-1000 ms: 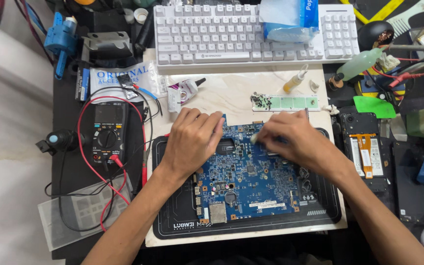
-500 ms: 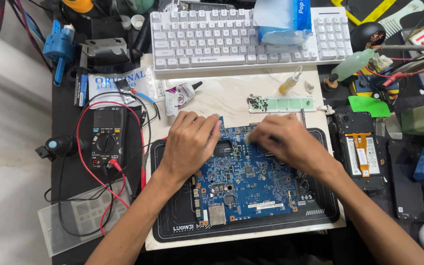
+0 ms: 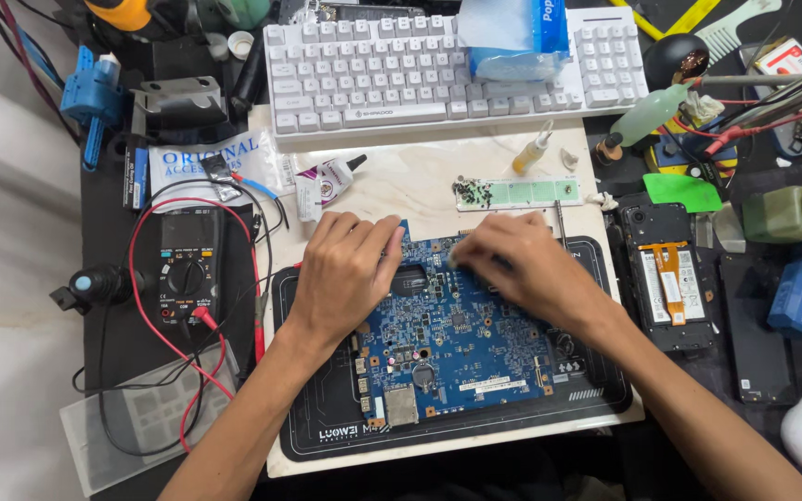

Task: The person places a cooling fan on a laptop motherboard and uses multimeter probes to test various circuits on the board.

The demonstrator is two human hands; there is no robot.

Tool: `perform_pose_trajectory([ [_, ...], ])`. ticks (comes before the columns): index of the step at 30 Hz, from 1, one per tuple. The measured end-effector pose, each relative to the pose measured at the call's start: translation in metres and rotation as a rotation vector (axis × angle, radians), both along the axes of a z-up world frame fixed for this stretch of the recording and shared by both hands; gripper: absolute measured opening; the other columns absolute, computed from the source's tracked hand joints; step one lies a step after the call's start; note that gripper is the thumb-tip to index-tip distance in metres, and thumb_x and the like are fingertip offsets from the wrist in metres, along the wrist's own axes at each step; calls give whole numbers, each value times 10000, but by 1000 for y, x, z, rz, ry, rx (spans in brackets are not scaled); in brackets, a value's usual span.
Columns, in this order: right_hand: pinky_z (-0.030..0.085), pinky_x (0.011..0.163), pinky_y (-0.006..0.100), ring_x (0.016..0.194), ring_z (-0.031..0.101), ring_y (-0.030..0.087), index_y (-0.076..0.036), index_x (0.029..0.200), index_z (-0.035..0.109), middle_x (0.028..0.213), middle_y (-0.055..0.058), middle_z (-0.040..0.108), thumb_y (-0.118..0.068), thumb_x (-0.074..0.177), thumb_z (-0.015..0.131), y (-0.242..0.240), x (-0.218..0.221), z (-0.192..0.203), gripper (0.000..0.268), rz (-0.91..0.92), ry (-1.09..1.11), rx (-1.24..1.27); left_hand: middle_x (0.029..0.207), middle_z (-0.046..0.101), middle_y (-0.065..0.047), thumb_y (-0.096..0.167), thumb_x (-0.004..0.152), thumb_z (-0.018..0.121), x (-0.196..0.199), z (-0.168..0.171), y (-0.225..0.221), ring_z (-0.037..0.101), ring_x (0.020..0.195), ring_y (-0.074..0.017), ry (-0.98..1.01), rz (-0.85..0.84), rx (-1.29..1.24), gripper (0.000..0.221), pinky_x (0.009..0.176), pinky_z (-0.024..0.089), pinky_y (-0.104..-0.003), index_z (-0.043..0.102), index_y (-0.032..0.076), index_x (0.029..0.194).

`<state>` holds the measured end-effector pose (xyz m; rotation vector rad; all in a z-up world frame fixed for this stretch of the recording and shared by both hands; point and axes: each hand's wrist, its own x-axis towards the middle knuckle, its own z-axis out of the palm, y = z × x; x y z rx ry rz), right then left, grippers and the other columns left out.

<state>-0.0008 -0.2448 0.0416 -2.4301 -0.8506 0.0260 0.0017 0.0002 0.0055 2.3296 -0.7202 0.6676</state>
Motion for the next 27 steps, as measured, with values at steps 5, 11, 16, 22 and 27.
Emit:
perform_pose_trajectory([
  [5, 421, 904, 382, 858, 668, 208, -126, 995, 741, 922, 21, 701, -164, 907, 715, 9, -4, -1, 99, -29, 30, -52, 827, 713, -120, 77, 924, 724, 0, 1, 0, 643, 802, -273, 11, -8, 11, 141, 815, 490, -402, 727, -14, 1032],
  [11, 443, 876, 419, 842, 695, 221, -126, 955, 751, 936, 40, 737, -166, 902, 712, -33, 16, 19, 77, -128, -85, -174, 809, 707, -111, 76, 925, 724, -1, 2, 1, 636, 801, -276, 22, -14, 4, 138, 812, 487, -407, 729, -14, 1030],
  [16, 576, 755, 369, 844, 765, 236, -115, 1052, 774, 943, 72, 786, -193, 895, 705, -87, 29, 58, 189, -328, 265, -301, 823, 708, -113, 78, 932, 726, -1, 3, 0, 636, 813, -278, 10, -11, 7, 140, 819, 488, -405, 726, -16, 1036],
  [22, 557, 847, 378, 990, 754, 272, -87, 1189, 725, 1084, 133, 770, -168, 999, 661, -107, 33, 61, 217, -486, 103, -180, 802, 704, -109, 71, 928, 732, -1, 5, -1, 633, 790, -277, 19, -8, 13, 133, 811, 490, -405, 736, -15, 1029],
  [27, 531, 912, 404, 1051, 708, 339, -68, 1249, 693, 1193, 148, 725, -95, 995, 629, -108, 38, 35, 264, -386, -34, -78, 821, 715, -106, 66, 926, 737, -1, 7, -2, 638, 799, -270, 15, -4, 21, 140, 823, 495, -400, 738, -17, 1039],
])
